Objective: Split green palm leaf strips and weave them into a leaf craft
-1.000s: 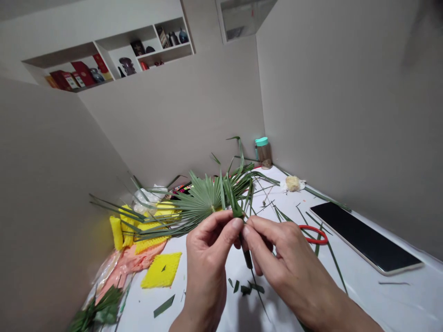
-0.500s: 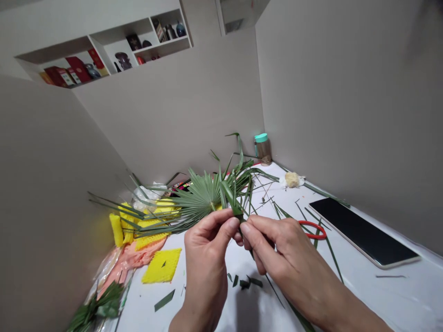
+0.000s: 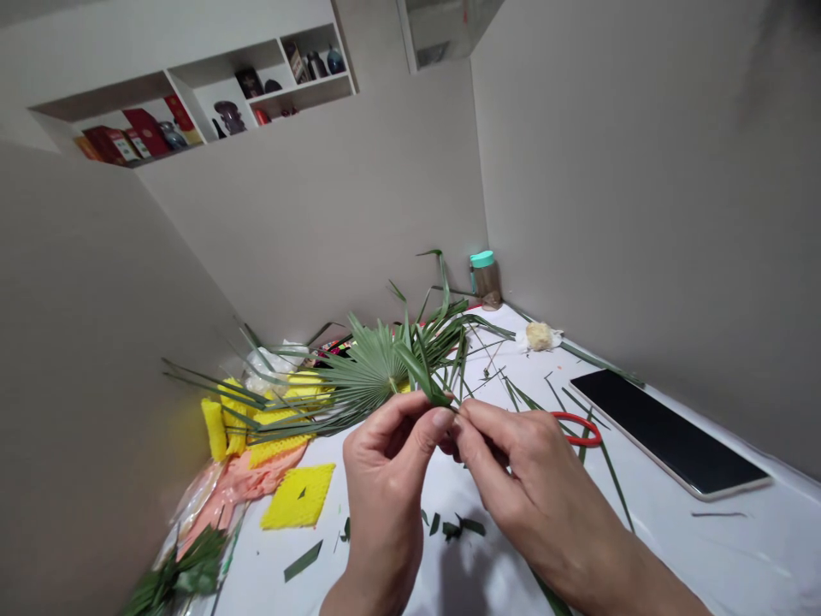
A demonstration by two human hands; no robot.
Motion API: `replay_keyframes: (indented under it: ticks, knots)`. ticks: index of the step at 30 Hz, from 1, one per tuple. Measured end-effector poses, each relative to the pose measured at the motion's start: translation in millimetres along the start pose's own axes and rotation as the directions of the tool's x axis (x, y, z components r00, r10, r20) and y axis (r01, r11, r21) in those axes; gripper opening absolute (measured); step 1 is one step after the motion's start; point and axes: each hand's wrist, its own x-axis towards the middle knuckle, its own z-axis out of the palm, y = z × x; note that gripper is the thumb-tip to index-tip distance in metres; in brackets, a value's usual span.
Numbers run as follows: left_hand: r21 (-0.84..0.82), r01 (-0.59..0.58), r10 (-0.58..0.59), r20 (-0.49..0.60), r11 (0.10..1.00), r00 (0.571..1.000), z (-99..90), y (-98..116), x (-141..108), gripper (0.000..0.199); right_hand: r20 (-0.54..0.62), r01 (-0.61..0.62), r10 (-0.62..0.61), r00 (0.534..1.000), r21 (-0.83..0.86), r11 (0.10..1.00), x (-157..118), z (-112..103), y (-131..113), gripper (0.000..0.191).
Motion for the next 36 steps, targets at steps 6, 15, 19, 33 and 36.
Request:
replay_keyframes:
  ticks: [6,15,19,33,36]
  knots:
    - [-0.028,-0.01,0.007,-0.08,1.0,0.997,-0.7,-1,-3,0.014,0.028,0.042,-0.041,0.999,-0.03,0.999,-1,4,-2,0.032]
    - [0.031,0.014,-0.014,-0.007,0.999,1.0,-2.2,1,-2,0.009,0.082,-0.001,-0.003,0.997,0.047,0.999,-5,1,-2,0.036]
    - [0.007,0.059,-0.06,0.052,0.998,0.997,0.2,-1,-1,0.01,0.083,-0.031,0.026,0.996,0.059,0.998,-4,-1,-1,0.037]
    - [-0.124,0.057,-0.06,-0.017,0.991,0.998,2.3,6,2,0.012,0.092,-0.039,0.038,0.995,0.006,0.999,-3,9,-5,0.034]
    - [-0.149,0.087,-0.093,-0.035,0.985,0.995,2.4,7,3,0.013,0.11,-0.037,0.037,0.993,-0.003,0.999,-6,10,-5,0.037]
